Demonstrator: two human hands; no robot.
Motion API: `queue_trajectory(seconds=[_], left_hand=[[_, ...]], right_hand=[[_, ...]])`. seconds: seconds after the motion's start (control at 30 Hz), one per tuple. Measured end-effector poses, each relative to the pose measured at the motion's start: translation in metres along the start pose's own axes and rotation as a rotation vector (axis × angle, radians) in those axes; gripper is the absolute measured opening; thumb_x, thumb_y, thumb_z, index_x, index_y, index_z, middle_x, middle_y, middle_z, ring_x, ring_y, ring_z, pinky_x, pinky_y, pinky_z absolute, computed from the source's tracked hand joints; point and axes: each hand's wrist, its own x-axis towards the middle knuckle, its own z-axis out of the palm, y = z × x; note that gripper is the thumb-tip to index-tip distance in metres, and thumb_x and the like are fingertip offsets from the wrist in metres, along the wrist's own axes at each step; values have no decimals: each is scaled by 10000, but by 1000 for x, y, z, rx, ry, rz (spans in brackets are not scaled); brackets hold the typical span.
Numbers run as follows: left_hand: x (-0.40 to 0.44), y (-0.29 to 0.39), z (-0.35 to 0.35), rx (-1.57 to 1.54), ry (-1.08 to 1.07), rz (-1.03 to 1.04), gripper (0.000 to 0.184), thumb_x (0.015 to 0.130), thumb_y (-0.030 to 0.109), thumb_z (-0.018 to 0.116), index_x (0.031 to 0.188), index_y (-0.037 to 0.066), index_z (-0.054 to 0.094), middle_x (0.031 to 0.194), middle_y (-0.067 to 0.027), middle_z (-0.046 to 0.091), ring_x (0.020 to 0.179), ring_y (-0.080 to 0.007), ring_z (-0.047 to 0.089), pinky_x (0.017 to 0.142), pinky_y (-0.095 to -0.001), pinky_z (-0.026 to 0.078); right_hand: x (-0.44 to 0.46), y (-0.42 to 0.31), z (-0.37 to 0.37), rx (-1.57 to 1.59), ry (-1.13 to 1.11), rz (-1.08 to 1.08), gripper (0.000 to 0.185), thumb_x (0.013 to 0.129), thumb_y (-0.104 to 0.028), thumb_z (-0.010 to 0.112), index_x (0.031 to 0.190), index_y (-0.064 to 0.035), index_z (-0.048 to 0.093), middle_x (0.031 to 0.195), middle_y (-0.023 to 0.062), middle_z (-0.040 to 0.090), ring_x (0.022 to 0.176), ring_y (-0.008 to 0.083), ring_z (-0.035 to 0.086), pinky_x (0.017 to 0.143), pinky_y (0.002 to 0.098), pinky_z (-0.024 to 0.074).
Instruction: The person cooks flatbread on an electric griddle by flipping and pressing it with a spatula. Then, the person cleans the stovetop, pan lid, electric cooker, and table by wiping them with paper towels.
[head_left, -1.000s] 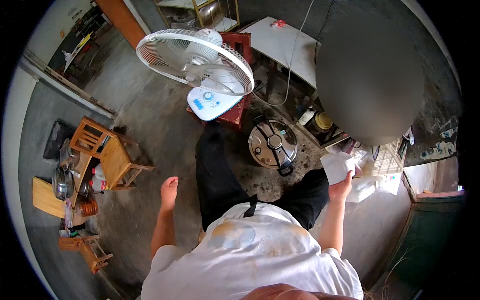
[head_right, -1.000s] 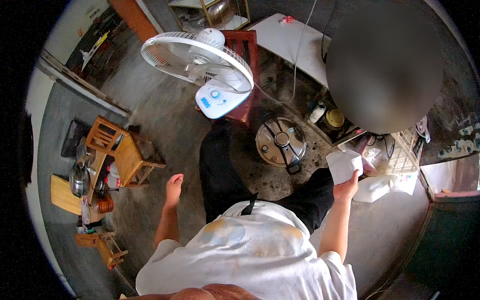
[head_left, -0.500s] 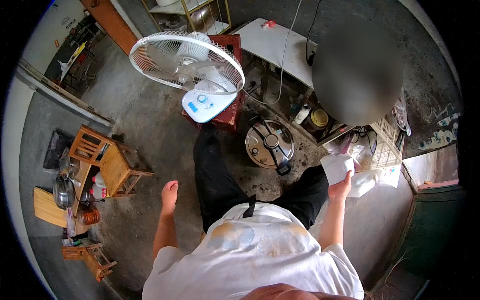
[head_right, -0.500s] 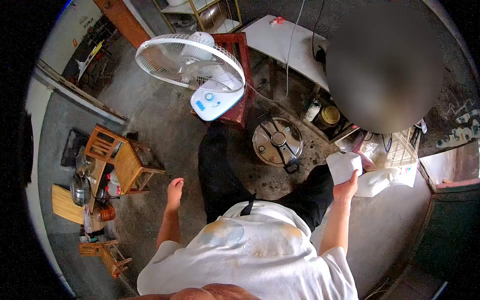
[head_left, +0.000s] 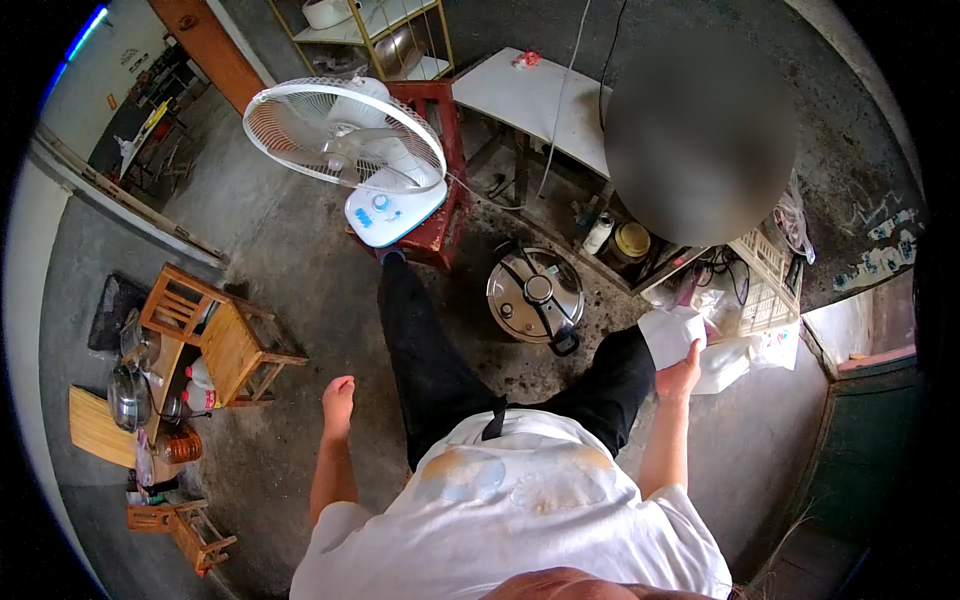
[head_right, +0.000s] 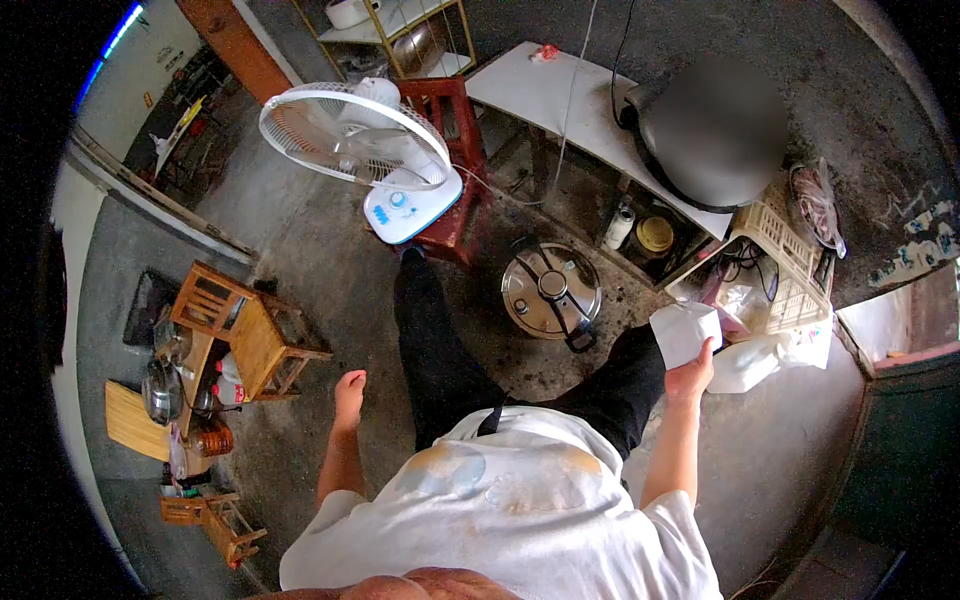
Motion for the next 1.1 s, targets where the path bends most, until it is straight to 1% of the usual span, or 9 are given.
queue_trajectory(seconds=[0.27, 0.4, 0.57, 0.63, 0.7, 0.77, 0.83, 0.93, 1.1], left_hand=[[-10, -13, -9, -33, 10, 67, 219, 808, 141, 528, 956, -3, 600, 918, -99, 612, 859, -204, 565, 767, -285, 425], [-22, 32, -21, -241, 61, 116, 214, 818, 108, 511, 982, -3, 591, 954, -70, 590, 872, -165, 543, 784, -275, 416], [-8, 123, -1, -409, -13, 163, 195, 824, 85, 501, 981, 8, 587, 958, -48, 578, 893, -143, 525, 815, -259, 401], [-4, 159, 23, -427, -107, 207, 189, 826, 79, 502, 980, 8, 586, 956, -50, 579, 899, -143, 526, 821, -259, 401], [5, 184, 53, -421, -237, 282, 176, 831, 57, 500, 978, 6, 583, 955, -56, 579, 911, -145, 530, 833, -258, 400], [10, 218, 88, -354, -357, 344, 171, 838, 73, 506, 975, 2, 581, 960, -57, 572, 913, -147, 529, 830, -257, 400], [29, 234, 130, -342, -470, 432, 168, 847, 85, 503, 971, 1, 578, 967, -58, 563, 914, -149, 526, 830, -257, 400], [53, 263, 195, -327, -617, 480, 169, 831, 58, 517, 981, 9, 577, 962, -58, 558, 888, -137, 537, 800, -243, 415], [78, 285, 285, -269, -737, 583, 162, 809, 53, 520, 947, 16, 596, 913, -75, 585, 843, -160, 567, 730, -251, 442]], right_hand=[[7, 7, 12, -11, -12, 47, 459, 893, -339, 406, 1210, -7, 392, 1189, 112, 486, 1111, 271, 456, 960, 394, 333], [8, -4, 26, 26, 22, -50, 444, 896, -338, 393, 1217, -31, 406, 1205, 104, 480, 1111, 272, 451, 967, 393, 321], [50, -41, 46, -79, 151, -313, 417, 887, -316, 446, 1164, -5, 437, 1096, 89, 530, 996, 233, 522, 831, 352, 424], [86, -45, 53, -206, 97, -471, 436, 882, -339, 453, 1162, -5, 445, 1019, 75, 541, 862, 185, 537, 701, 300, 434], [139, -50, 54, -673, 124, -705, 439, 897, -324, 410, 1189, 3, 421, 1010, 76, 525, 865, 155, 500, 724, 290, 424], [156, -53, 97, -932, -18, -745, 427, 901, -256, 398, 1209, 38, 368, 1056, 122, 502, 935, 189, 461, 869, 308, 353], [161, -54, 142, -1557, -2, -1249, 430, 882, -205, 394, 1251, 7, 338, 1355, 204, 248, 1266, 331, 221, 1040, 406, 159], [182, -32, 145, -1992, -80, -1222, 523, 832, -225, 477, 1283, -17, 313, 1351, 202, 261, 1273, 356, 197, 1041, 451, 138], [179, -19, 157, -2081, -82, -1121, 567, 819, -230, 482, 1284, 35, 296, 1369, 204, 232, 1295, 332, 161, 1055, 449, 94]])
